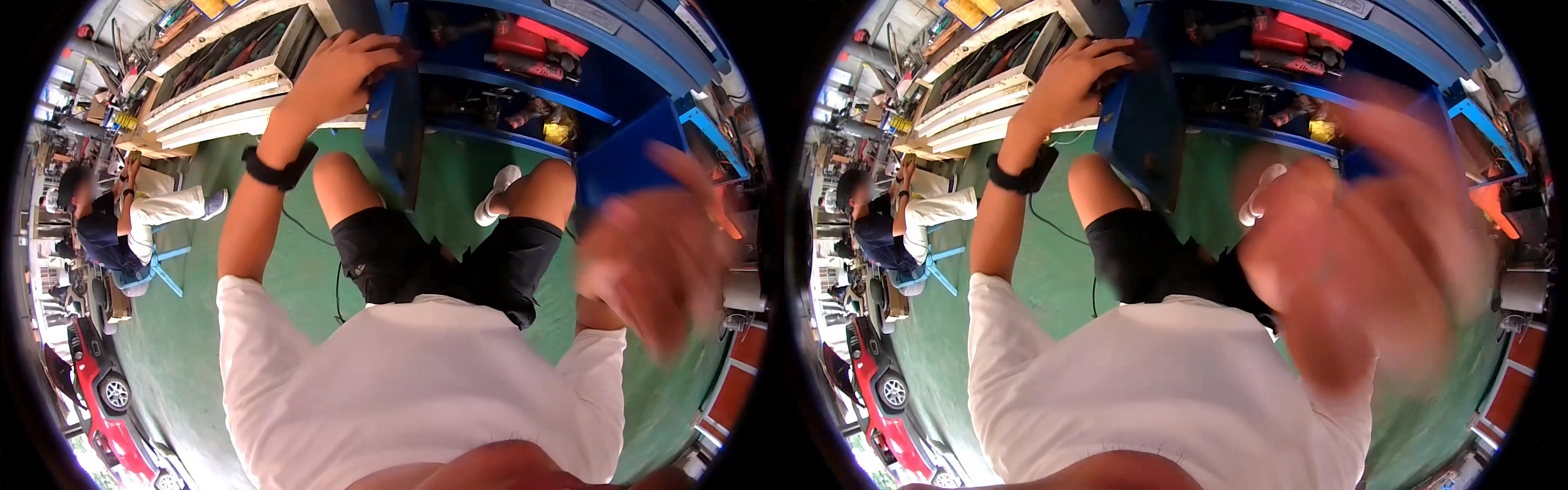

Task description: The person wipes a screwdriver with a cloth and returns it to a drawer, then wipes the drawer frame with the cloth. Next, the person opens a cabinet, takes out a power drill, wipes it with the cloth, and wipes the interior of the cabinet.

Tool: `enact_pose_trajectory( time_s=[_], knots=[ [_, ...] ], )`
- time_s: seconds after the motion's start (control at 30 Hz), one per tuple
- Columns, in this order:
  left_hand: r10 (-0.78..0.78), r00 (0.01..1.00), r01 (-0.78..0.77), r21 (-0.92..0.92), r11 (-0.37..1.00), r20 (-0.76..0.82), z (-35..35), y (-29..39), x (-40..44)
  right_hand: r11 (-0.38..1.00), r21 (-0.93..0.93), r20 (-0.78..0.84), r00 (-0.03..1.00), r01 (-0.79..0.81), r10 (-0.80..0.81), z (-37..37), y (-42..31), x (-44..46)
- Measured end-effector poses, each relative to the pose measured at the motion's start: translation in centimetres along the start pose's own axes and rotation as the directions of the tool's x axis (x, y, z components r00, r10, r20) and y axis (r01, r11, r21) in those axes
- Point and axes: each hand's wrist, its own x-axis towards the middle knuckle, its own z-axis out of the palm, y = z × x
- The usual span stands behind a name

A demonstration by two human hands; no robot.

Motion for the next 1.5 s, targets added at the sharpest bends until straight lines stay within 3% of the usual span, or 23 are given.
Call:
enact_pose_trajectory(
  time_s=[0.07,0.13,0.2,0.23,0.27,0.33,0.4,0.5,0.53,0.6,0.67,0.73,0.77,0.93,1.0,1.07,1.13,1.17,1.2,1.27,1.33,1.43,1.5],
  knots=[
    [-0.183,0.972,0.156,-0.177,0.972,-0.147,-0.7,1.3,-0.9,0.893,0.297,0.110,0.941,-0.338,0.319,5.8,-1.5,-2.1],
    [-0.295,0.920,0.200,-0.339,0.919,-0.258,-3.4,5.4,-1.8,0.443,0.631,0.259,0.712,-0.637,0.653,12.4,-3.5,-5.0],
    [-0.399,0.894,0.178,-0.652,0.737,-0.206,-5.1,8.2,-2.2,0.114,0.798,0.368,0.629,-0.592,0.685,14.2,-4.8,-5.6],
    [-0.453,0.882,0.243,-0.694,0.677,-0.133,-5.0,9.4,-2.7,0.182,0.821,0.323,0.704,-0.541,0.633,14.4,-4.5,-4.6],
    [-0.338,0.913,0.161,-0.558,0.814,-0.230,-5.1,9.9,-2.3,0.232,0.840,0.284,0.762,-0.490,0.582,14.4,-4.7,-3.6],
    [-0.223,0.941,0.112,-0.388,0.915,-0.255,-3.4,9.5,-2.8,0.233,0.762,0.319,0.663,-0.605,0.677,15.7,-5.4,-3.8],
    [-0.228,0.961,0.143,-0.422,0.895,-0.158,-2.3,8.9,-3.1,0.115,0.782,0.358,0.593,-0.612,0.721,16.8,-5.1,-5.4],
    [-0.351,0.933,0.355,0.053,0.933,-0.075,-1.3,8.7,-3.7,-0.071,0.797,0.365,0.386,-0.600,0.847,18.4,-3.3,-8.3],
    [-0.357,0.931,0.361,0.053,0.931,-0.070,-0.4,8.3,-4.4,-0.133,0.795,0.368,0.297,-0.591,0.881,19.2,-2.3,-9.4],
    [-0.384,0.922,0.388,-0.113,0.915,0.060,1.0,7.4,-5.4,0.081,0.629,0.333,0.361,-0.773,0.871,20.7,0.5,-11.4],
    [-0.419,0.905,0.425,-0.178,0.887,0.076,1.1,8.2,-5.3,0.149,0.570,0.312,0.381,-0.808,0.870,22.9,2.6,-12.5],
    [-0.464,0.880,0.473,-0.236,0.849,0.096,1.1,8.4,-5.3,0.724,0.138,0.176,0.736,-0.676,0.654,24.8,4.1,-12.5],
    [-0.463,0.883,0.468,-0.227,0.854,0.080,1.1,8.4,-5.4,0.769,0.163,0.179,0.784,-0.619,0.594,25.9,4.7,-12.3],
    [-0.542,0.840,0.534,-0.158,0.831,-0.015,0.9,8.6,-6.2,0.815,0.070,0.254,0.800,-0.575,0.543,30.1,6.6,-11.8],
    [-0.620,0.785,0.613,-0.137,0.778,-0.013,0.4,8.5,-7.0,0.534,0.187,0.392,0.561,-0.825,0.729,31.0,6.9,-12.7],
    [-0.645,0.758,0.623,-0.186,0.760,-0.100,0.6,8.0,-7.5,0.551,0.281,0.375,0.619,-0.786,0.690,31.1,7.4,-13.0],
    [-0.700,0.703,0.681,-0.163,0.714,-0.127,0.3,7.7,-8.3,0.563,0.155,0.354,0.578,-0.812,0.735,30.5,6.7,-12.5],
    [-0.673,0.708,0.667,-0.114,0.737,-0.211,0.7,7.0,-9.0,0.462,0.078,0.405,0.452,-0.883,0.795,30.0,6.4,-12.3],
    [-0.679,0.701,0.674,-0.110,0.731,-0.218,0.4,6.9,-9.4,0.468,0.087,0.408,0.460,-0.879,0.789,30.3,6.5,-12.9],
    [-0.718,0.657,0.752,0.129,0.646,-0.230,0.0,6.7,-9.9,0.300,-0.073,0.433,0.241,-0.951,0.868,31.2,6.3,-15.0],
    [-0.703,0.640,0.763,0.148,0.629,-0.310,0.5,5.8,-10.3,0.365,-0.069,0.377,0.314,-0.929,0.871,30.7,5.6,-14.7],
    [-0.692,0.645,0.759,0.174,0.627,-0.324,0.7,4.5,-10.9,0.649,0.226,0.180,0.686,-0.726,0.705,30.8,5.3,-13.4],
    [-0.676,0.659,0.748,0.195,0.634,-0.328,0.8,4.1,-11.0,0.658,0.184,0.281,0.681,-0.730,0.677,31.1,5.4,-12.2]
  ],
)
